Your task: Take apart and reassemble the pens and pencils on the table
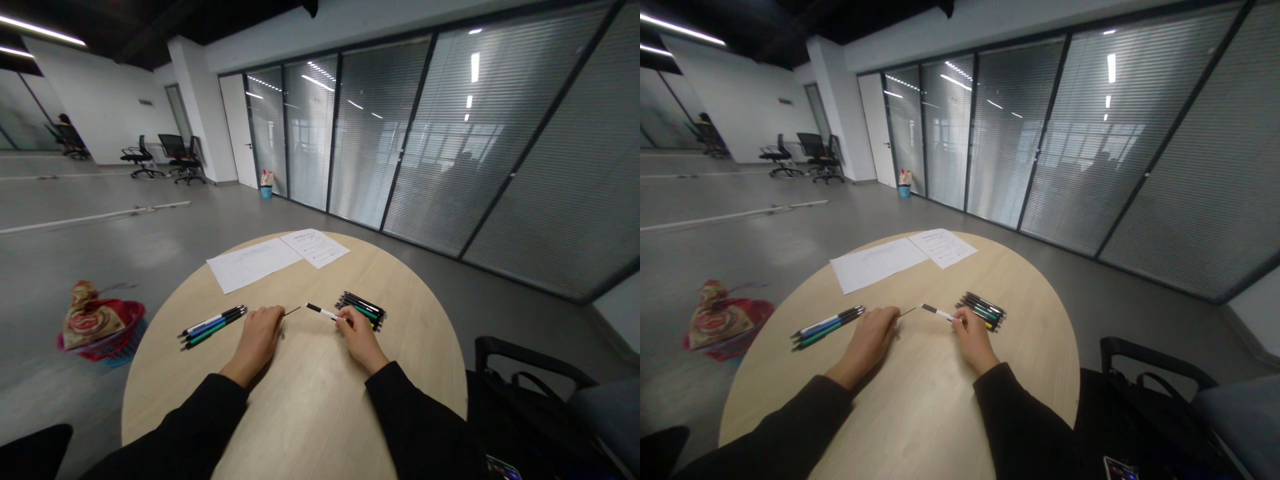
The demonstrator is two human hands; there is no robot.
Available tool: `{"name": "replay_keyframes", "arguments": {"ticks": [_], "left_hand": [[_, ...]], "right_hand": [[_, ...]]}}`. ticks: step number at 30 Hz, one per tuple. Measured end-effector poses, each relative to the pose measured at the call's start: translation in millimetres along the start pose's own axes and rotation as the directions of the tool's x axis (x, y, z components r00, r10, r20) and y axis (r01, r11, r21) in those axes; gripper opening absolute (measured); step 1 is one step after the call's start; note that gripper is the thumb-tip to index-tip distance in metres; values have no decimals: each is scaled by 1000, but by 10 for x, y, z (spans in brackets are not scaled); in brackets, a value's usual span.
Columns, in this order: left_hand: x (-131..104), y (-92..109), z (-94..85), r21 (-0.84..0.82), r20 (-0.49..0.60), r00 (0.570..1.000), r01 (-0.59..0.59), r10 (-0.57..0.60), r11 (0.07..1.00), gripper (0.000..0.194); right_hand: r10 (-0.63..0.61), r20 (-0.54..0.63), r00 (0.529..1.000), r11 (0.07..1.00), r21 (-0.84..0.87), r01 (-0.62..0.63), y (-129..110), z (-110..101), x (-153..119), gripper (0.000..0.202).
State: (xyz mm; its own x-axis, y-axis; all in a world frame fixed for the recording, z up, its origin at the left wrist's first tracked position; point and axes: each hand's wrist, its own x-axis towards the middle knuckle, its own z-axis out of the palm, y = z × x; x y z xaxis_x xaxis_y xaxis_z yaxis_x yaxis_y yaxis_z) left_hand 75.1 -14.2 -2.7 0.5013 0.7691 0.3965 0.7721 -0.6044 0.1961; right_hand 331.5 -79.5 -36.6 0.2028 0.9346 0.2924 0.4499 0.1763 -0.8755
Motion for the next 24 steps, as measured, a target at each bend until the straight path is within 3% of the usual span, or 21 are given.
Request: {"name": "replay_keyframes", "arguments": {"ticks": [7, 13, 17, 20, 24], "left_hand": [[-4, -86, -37, -109, -27, 999, -39, 36, 993, 20], [-32, 46, -22, -251, -42, 992, -123, 116, 960, 19], [-50, 139, -26, -290, -87, 991, -120, 99, 949, 22], [-52, 125, -18, -293, -152, 986, -107, 65, 950, 30], [-37, 59, -8, -276, -180, 984, -59, 9, 959, 23]], "right_hand": [[-50, 21, 999, 992, -112, 52, -26, -87, 16, 14], [-78, 136, 988, 986, -134, 96, -64, -27, -31, 20], [-152, 205, 967, 963, -189, 192, -81, 15, -48, 19], [-141, 172, 975, 963, -205, 176, -86, 19, -44, 18], [-121, 150, 981, 968, -202, 150, -68, 18, -36, 18]]}}
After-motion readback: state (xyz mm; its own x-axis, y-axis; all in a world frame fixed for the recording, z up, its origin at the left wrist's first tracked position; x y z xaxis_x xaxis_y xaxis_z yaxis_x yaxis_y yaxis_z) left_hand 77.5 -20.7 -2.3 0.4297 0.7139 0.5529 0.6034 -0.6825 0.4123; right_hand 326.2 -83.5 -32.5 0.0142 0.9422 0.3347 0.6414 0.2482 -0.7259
